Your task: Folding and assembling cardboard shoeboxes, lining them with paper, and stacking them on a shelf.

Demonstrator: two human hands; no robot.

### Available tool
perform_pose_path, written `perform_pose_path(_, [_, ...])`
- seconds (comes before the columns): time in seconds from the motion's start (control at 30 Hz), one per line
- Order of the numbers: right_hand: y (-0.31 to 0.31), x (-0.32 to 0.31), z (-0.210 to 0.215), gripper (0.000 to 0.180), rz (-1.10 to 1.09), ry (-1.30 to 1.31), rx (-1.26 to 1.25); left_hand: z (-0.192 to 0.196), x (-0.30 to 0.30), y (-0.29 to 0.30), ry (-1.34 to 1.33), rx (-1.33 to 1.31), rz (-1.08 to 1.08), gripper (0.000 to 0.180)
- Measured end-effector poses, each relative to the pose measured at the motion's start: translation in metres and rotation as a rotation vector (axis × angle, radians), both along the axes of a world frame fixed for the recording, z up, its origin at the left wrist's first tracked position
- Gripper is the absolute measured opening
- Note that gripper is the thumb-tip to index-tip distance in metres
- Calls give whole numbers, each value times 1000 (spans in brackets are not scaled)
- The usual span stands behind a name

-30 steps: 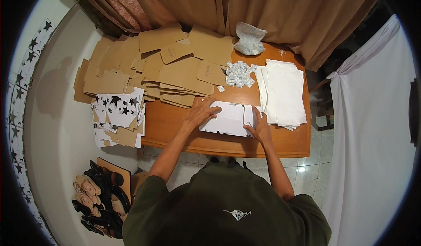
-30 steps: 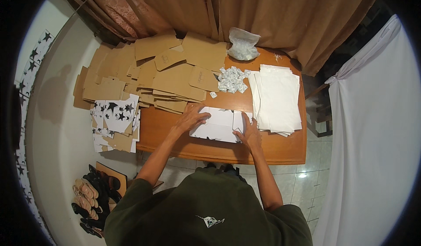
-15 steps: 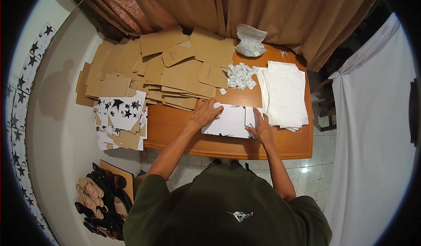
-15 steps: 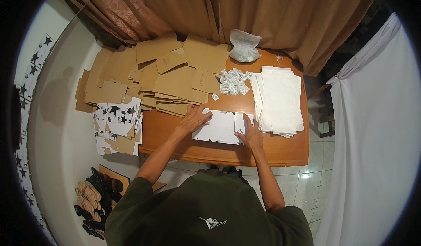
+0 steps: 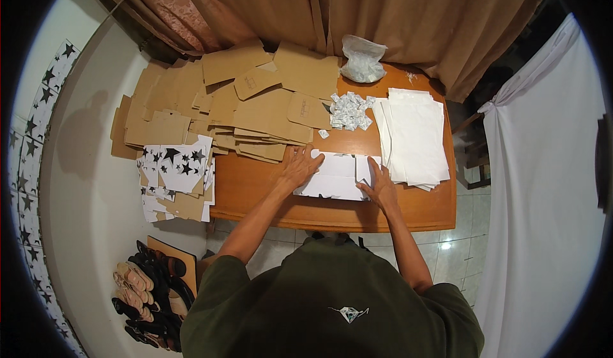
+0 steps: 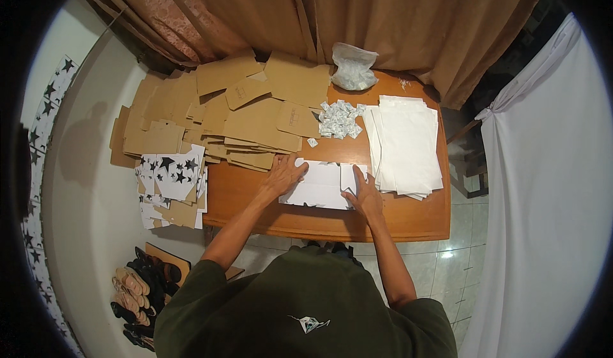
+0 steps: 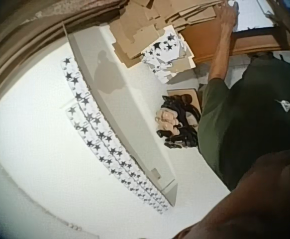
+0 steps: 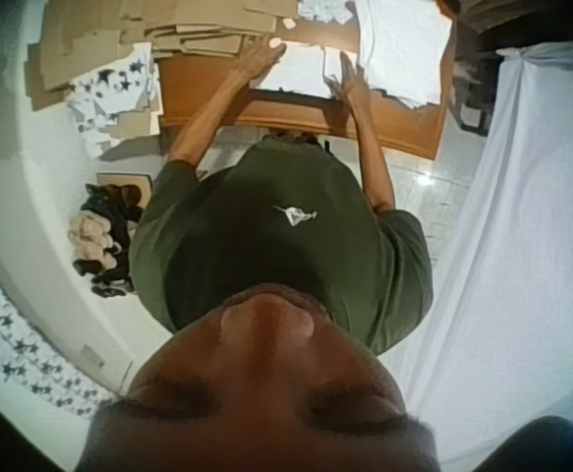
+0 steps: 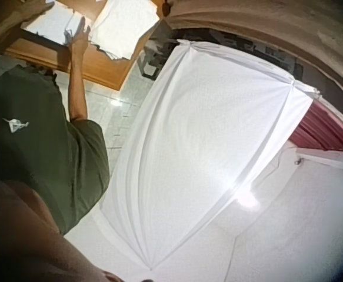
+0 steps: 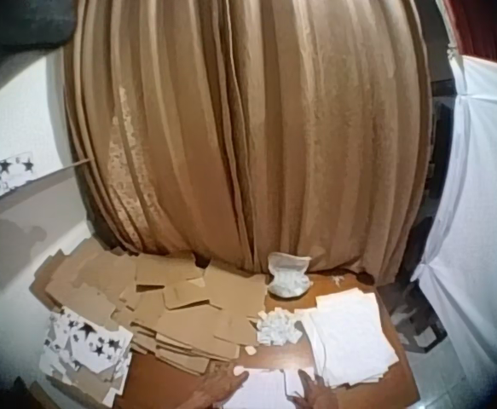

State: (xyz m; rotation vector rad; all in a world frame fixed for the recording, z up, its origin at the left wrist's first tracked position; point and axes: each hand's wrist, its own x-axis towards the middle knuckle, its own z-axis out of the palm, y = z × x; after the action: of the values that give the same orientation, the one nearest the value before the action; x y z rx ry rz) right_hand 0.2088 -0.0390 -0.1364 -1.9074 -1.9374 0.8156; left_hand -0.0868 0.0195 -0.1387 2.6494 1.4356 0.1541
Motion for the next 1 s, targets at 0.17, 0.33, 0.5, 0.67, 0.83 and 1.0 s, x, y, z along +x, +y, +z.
perform_pose_path(0.17, [0,2,-7,96,8,-43,33,-2,1,-1,-18,-6,3,34])
perform_pose_path(0.33, [1,2,-12,97,16,-75,66,-6,0,-2,-7,70,-24,29])
perform_pose_path(0.5, [3,2,-7,98,3,-35,-5,-11,-3,-6,-39,81,11,28])
perform_pose_path(0.67, [0,4,-12,99,9,-41,52,-4,2,-12,-28,153,22,35])
perform_pose_path(0.83, [1,5,-3,99,-5,-41,32,-2,-2,-13,-48,-144,24,51])
perform_pose_path(1.0, [5,6,-3,102,-11,-2,-41,-4,23,-39,-9,-57,72,65])
